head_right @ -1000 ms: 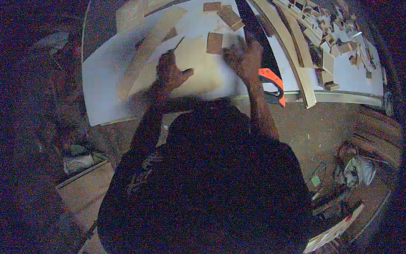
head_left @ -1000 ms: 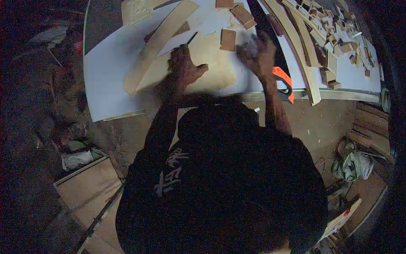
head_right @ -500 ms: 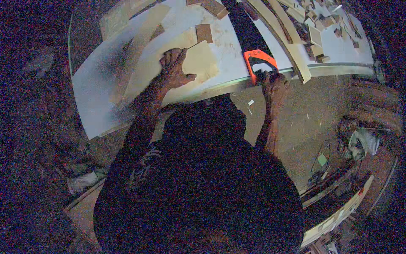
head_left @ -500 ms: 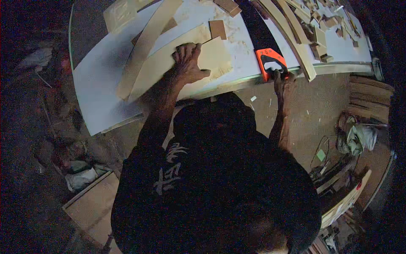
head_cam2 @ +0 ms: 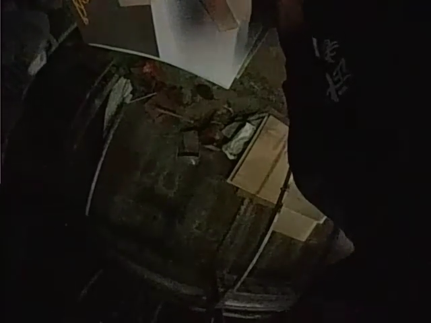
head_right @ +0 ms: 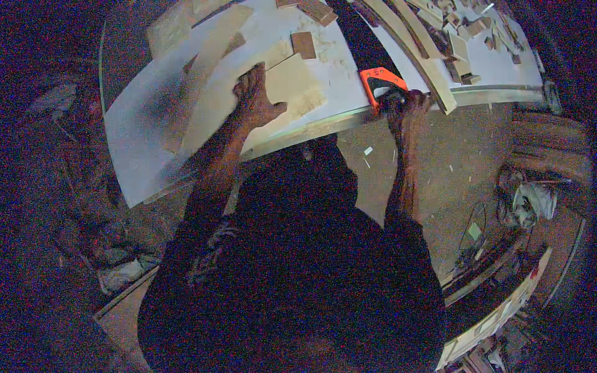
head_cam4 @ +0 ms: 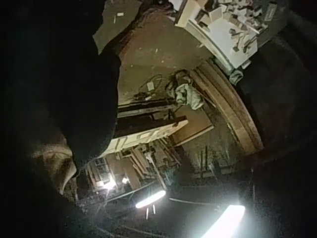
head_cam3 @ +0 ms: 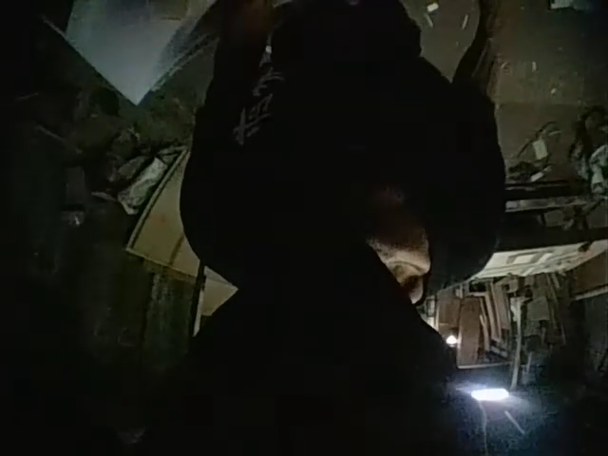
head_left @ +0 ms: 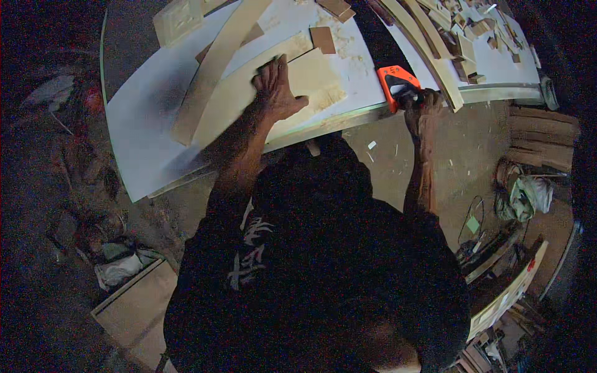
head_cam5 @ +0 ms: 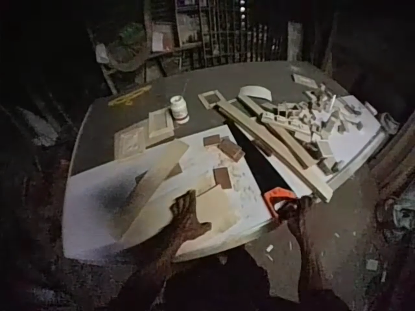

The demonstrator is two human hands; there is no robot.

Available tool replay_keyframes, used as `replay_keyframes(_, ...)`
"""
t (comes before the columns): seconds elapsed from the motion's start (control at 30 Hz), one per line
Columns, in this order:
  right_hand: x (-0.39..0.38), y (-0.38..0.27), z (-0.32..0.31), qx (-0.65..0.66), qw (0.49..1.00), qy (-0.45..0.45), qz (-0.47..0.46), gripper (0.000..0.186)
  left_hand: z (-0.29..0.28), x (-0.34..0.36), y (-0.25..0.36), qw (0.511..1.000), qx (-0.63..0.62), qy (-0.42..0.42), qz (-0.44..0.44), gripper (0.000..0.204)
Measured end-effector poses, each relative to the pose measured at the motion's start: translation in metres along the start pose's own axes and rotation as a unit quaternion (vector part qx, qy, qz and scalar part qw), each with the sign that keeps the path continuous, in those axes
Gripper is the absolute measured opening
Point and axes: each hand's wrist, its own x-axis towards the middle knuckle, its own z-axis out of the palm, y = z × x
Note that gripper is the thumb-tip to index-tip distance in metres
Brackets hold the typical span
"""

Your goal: Cutting and assembling small wooden pieces at a workbench.

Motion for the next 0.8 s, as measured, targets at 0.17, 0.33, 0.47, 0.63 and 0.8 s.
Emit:
replay_keyframes(0.17, -0.012, -0.04, -0.028, -0.11, 0.968, -0.217, -0.057, 0.056, -0.004, -0.004, -0.016, 0.999, 0.022, 0.028, 0.021, 0.119)
replay_keyframes(0.33, -0.003, -0.042, -0.017, -0.084, 0.969, -0.227, -0.046, 0.057, -0.014, -0.01, -0.017, 0.995, 0.016, 0.064, 0.07, 0.115)
replay_keyframes(0.47, 0.0, -0.037, -0.004, -0.068, 0.979, -0.192, -0.026, 0.043, -0.024, -0.017, -0.018, 0.989, 0.025, 0.091, 0.116, 0.109)
replay_keyframes(0.63, -0.003, -0.039, -0.003, -0.112, 0.977, -0.181, -0.023, 0.033, -0.025, -0.017, -0.026, 0.979, 0.055, 0.148, 0.131, 0.107)
replay_keyframes(0.8, -0.002, -0.039, -0.004, -0.106, 0.981, -0.139, -0.079, 0.027, -0.024, -0.015, -0.035, 0.993, 0.048, 0.039, 0.105, 0.101)
